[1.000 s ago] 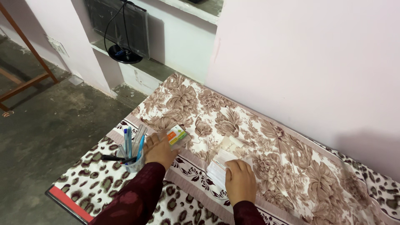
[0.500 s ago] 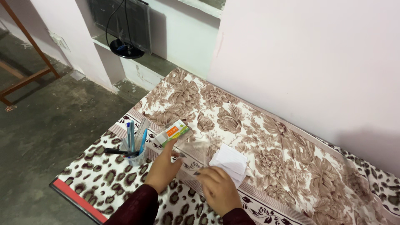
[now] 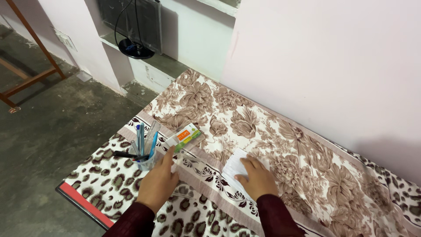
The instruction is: The person places a monitor on a shelf, then arranges stationery items on a table, including a pen holder, a small box, and papers. They fold a patterned cloth and wipe the table surface with a yellow cloth.
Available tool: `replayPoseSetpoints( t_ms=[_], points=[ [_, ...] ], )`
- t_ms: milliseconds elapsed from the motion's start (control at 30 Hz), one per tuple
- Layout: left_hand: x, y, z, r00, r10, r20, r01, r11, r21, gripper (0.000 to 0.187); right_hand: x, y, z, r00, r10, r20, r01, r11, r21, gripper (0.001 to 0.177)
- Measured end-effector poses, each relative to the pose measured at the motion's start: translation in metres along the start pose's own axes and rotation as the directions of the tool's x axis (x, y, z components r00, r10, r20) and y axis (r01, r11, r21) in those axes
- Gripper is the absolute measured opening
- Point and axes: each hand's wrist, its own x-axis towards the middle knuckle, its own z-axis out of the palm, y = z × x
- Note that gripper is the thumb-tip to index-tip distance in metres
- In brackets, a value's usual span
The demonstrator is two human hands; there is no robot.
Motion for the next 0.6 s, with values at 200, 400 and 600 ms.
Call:
replayPoseSetpoints(
  t_ms=[200,400,600],
  points=[
    [-0.010,0.014,-0.015,0.999,0.003,-0.043,-0.007,0.997,-0.082,0.079,0.003,0.000,0.006,0.990,-0.049,-0.133,0.058,0.996,0.067,0.039],
    [-0.013,0.019,-0.023,0.997,0.043,-0.066,-0.053,0.983,-0.173,0.065,-0.002,0.003,-0.012,0.989,0.118,-0.087,-0.086,0.947,0.308,0.035],
    [-0.008,0.030,-0.022,0.999,-0.007,0.038,0.022,0.908,-0.419,0.055,-0.010,-0.014,-0.043,0.959,0.215,-0.187,-0.124,0.907,0.403,0.034]
  ],
)
